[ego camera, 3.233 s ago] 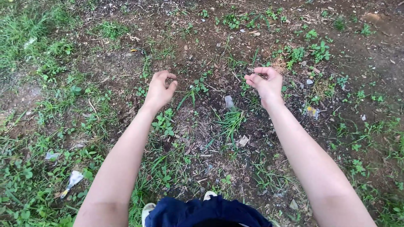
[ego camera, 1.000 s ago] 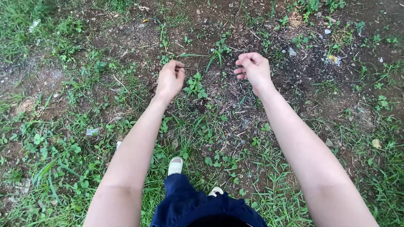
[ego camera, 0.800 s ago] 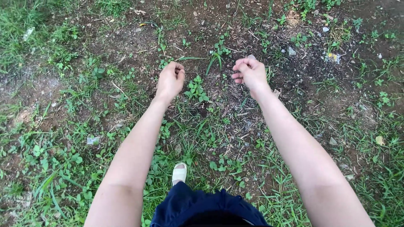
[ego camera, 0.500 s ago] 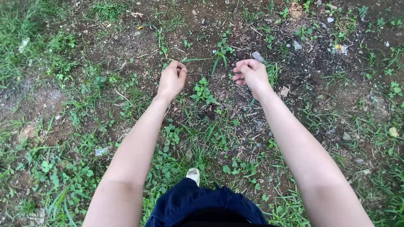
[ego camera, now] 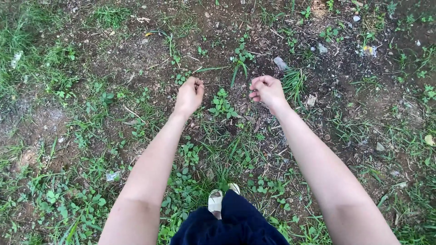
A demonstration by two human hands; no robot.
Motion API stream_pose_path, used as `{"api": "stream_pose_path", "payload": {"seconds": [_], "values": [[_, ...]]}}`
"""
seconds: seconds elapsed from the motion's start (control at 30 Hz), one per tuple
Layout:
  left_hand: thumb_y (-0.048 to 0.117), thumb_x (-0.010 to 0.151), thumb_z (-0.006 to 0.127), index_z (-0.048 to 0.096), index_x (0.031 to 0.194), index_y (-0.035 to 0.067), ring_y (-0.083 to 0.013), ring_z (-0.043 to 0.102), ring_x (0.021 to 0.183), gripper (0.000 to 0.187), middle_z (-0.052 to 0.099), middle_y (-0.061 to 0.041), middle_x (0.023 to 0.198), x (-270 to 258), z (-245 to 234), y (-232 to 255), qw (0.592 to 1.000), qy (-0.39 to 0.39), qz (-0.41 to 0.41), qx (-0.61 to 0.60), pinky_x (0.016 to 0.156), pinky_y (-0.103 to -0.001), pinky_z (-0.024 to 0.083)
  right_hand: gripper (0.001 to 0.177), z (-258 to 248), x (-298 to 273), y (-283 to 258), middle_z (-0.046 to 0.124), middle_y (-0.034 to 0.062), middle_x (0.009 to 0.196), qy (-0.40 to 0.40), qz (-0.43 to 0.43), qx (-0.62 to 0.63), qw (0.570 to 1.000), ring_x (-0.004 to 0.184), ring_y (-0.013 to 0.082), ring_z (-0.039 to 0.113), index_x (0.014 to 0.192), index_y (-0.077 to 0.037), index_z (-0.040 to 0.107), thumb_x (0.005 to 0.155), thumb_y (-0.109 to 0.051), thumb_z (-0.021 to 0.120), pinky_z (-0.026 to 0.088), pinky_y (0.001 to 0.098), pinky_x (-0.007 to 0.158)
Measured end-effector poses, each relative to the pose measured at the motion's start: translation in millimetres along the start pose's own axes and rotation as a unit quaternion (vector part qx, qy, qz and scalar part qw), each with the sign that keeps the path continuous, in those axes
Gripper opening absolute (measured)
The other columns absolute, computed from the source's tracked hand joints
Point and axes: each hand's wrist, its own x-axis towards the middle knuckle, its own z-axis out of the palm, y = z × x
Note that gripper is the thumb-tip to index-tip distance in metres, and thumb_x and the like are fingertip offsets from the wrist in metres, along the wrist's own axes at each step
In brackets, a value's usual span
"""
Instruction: Pulling weeds and grass from the ground by hand.
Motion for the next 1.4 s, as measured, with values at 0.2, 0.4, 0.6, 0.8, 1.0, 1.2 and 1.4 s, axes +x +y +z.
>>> {"api": "stream_pose_path", "payload": {"seconds": [0.2, 0.4, 0.6, 0.8, 1.0, 1.2, 1.4], "values": [[0.015, 0.099, 0.057, 0.064, 0.109, 0.004, -0.0239, 0.074, 0.086, 0.017, 0.074, -0.014, 0.101, 8.8, 0.0, 8.1, 0.999, -0.002, -0.036, 0.003, 0.085, -0.039, 0.058, 0.016, -0.8, 30.6, 10.5, 0.07, 0.0073, 0.096, -0.015, 0.01, 0.004, 1.0, 0.074, 0.0144, 0.07, 0.11, -0.003, 0.064, 0.103, -0.012, 0.052, 0.057, 0.027, 0.061], [0.016, 0.099, 0.058, 0.064, 0.11, 0.004, -0.0254, 0.072, 0.092, 0.018, 0.07, -0.016, 0.106, 32.5, 15.9, -3.5, 0.998, 0.021, -0.055, 0.028, 0.088, -0.041, 0.056, 0.016, -6.3, 59.5, 17.3, 0.071, 0.0075, 0.095, -0.016, 0.018, -0.029, 0.999, 0.073, 0.0147, 0.07, 0.109, -0.003, 0.065, 0.102, -0.011, 0.053, 0.058, 0.0278, 0.061], [0.014, 0.098, 0.059, 0.065, 0.11, 0.004, -0.0286, 0.07, 0.099, 0.017, 0.068, -0.016, 0.11, 55.2, 39.6, -27.0, 0.996, 0.046, -0.058, 0.042, 0.093, -0.044, 0.054, 0.017, -0.6, 107.3, 48.0, 0.071, 0.0065, 0.096, -0.039, 0.011, -0.049, 0.998, 0.075, 0.0134, 0.071, 0.109, -0.003, 0.065, 0.102, -0.01, 0.052, 0.059, 0.0281, 0.063], [0.02, 0.097, 0.06, 0.064, 0.113, 0.007, -0.0341, 0.068, 0.101, 0.021, 0.066, -0.017, 0.112, 84.4, 79.7, -69.5, 0.993, 0.051, -0.088, 0.057, 0.091, -0.047, 0.053, 0.016, 19.9, 157.4, 96.4, 0.072, 0.006, 0.094, -0.049, 0.018, -0.064, 0.997, 0.073, 0.0127, 0.072, 0.107, -0.004, 0.067, 0.102, -0.011, 0.054, 0.06, 0.0279, 0.063], [0.018, 0.098, 0.06, 0.064, 0.112, 0.005, -0.0354, 0.068, 0.102, 0.019, 0.065, -0.018, 0.115, 111.4, 135.5, -147.8, 0.995, 0.05, -0.061, 0.059, 0.093, -0.047, 0.053, 0.013, 43.0, 230.3, 182.2, 0.071, 0.0062, 0.092, -0.052, 0.035, -0.048, 0.997, 0.07, 0.0132, 0.07, 0.105, -0.004, 0.065, 0.101, -0.009, 0.054, 0.059, 0.0275, 0.06], [0.017, 0.098, 0.059, 0.064, 0.113, 0.007, -0.0357, 0.069, 0.102, 0.018, 0.064, -0.019, 0.118, 137.1, 192.3, -230.5, 0.994, 0.05, -0.08, 0.055, 0.093, -0.047, 0.054, 0.014, 72.5, 294.0, 275.7, 0.071, 0.0061, 0.092, -0.055, 0.031, -0.054, 0.997, 0.07, 0.013, 0.07, 0.104, -0.003, 0.066, 0.102, -0.01, 0.053, 0.056, 0.0269, 0.056], [0.017, 0.099, 0.06, 0.062, 0.113, 0.006, -0.0382, 0.068, 0.101, 0.018, 0.065, -0.02, 0.118, 160.3, 246.8, -318.1, 0.996, 0.058, -0.04, 0.054, 0.091, -0.047, 0.054, 0.016, 95.8, 346.1, 359.4, 0.072, 0.0039, 0.092, -0.047, 0.045, -0.065, 0.996, 0.071, 0.0114, 0.07, 0.102, -0.005, 0.067, 0.102, -0.009, 0.052, 0.059, 0.0253, 0.059]]}}
